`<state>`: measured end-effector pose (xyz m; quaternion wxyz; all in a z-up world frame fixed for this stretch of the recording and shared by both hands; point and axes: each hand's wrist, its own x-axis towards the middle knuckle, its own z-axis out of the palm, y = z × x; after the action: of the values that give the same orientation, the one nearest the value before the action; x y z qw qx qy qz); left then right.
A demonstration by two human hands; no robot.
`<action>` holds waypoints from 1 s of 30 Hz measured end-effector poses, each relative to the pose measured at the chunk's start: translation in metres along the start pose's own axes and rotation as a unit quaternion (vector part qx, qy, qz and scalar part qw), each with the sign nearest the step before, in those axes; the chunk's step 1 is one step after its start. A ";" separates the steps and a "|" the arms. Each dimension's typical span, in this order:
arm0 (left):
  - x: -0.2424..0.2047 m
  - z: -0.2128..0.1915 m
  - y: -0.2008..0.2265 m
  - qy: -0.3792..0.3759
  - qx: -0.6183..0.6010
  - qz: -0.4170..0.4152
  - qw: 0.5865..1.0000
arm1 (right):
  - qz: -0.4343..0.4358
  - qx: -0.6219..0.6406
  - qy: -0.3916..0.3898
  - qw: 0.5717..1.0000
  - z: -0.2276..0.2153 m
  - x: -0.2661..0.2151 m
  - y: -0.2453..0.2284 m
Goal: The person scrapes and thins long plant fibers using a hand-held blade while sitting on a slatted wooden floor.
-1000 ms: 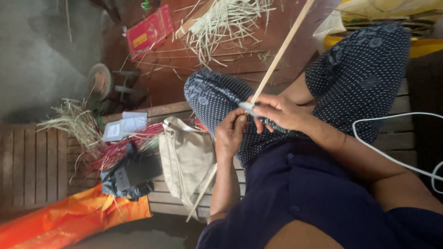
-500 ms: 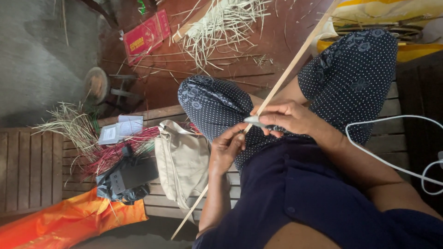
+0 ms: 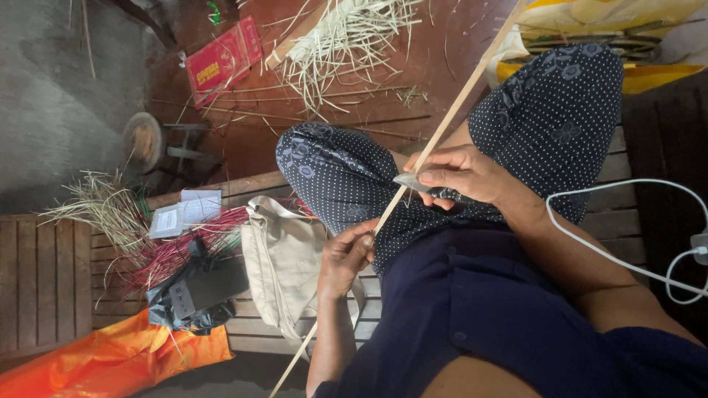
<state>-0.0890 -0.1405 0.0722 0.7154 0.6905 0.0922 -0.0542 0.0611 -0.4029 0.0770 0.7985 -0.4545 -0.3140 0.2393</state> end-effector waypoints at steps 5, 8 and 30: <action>-0.002 0.003 0.006 -0.005 -0.011 0.010 1.000 | -0.006 -0.008 -0.002 1.000 -0.004 0.003 0.000; -0.006 0.000 -0.003 -0.007 -0.028 0.001 1.000 | 0.015 0.003 0.013 1.000 -0.014 -0.001 0.000; -0.021 -0.070 -0.051 -0.021 -0.080 -0.089 0.993 | 0.026 -0.018 0.195 0.980 -0.068 0.001 -0.005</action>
<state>-0.1243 -0.0738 0.0249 0.7621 0.6192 0.1426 -0.1245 0.1106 -0.4435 0.0548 0.8296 -0.5147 -0.1448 0.1610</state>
